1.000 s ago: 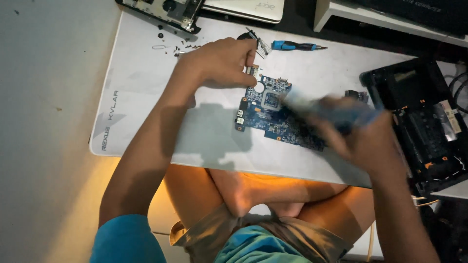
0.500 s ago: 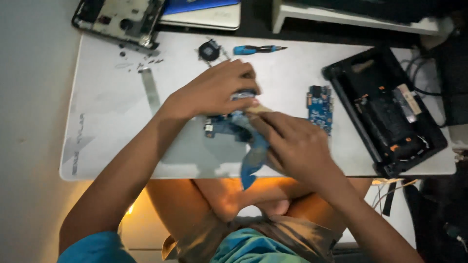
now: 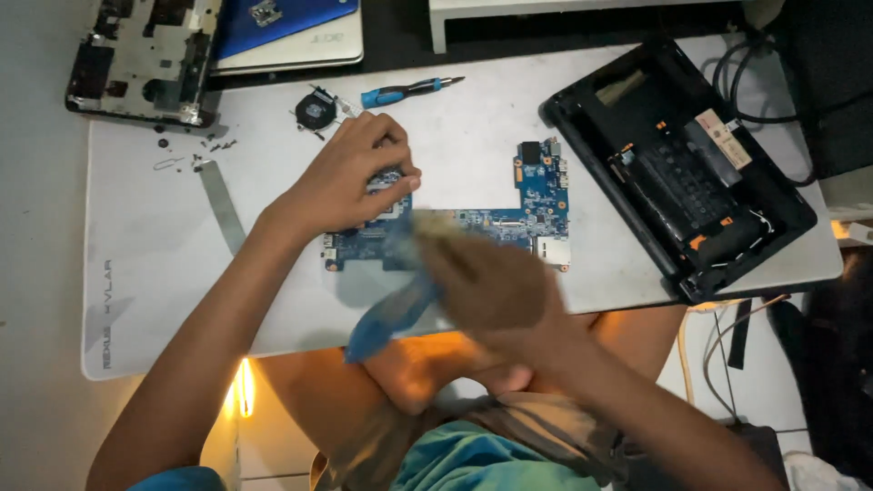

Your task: Cleaning a laptop motherboard using a brush and then inspecting a small component.

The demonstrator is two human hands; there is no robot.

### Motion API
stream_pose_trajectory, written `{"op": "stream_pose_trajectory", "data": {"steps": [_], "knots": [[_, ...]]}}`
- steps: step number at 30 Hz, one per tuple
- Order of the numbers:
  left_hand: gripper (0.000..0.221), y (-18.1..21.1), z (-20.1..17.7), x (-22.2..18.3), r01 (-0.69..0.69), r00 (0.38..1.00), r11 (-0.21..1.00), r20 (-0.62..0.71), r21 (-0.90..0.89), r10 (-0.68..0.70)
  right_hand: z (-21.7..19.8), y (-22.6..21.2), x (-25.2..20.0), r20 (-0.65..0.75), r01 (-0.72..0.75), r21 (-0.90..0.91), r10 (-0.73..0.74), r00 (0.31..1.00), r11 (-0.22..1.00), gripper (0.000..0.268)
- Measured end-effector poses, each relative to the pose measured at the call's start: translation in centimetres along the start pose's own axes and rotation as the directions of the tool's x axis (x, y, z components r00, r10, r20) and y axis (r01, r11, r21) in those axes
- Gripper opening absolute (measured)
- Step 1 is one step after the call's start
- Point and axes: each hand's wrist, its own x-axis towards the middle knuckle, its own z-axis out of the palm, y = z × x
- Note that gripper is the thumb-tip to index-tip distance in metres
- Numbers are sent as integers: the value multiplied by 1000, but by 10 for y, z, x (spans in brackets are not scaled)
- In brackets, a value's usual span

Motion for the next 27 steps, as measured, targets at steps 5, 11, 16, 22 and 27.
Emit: {"op": "stream_pose_trajectory", "data": {"steps": [5,11,16,22,27], "knots": [[21,1,-1,1,-5,1000,1000,5,-12,5,-36,-12,14,267,-247,242,180,947,938,52],[20,4,-4,-2,6,1000,1000,-7,-29,-7,-84,55,33,243,-501,-135,519,820,855,41],[18,3,-3,-1,6,1000,999,-13,-32,-7,-91,60,28,229,-503,270,453,862,821,19],[29,-3,-5,-2,-125,992,992,6,-23,125,-108,97,29,345,-680,-51,652,675,731,42],[28,-6,-5,-3,-127,992,992,8,-16,127,-104,107,7,485,-602,277,432,760,749,33]]}}
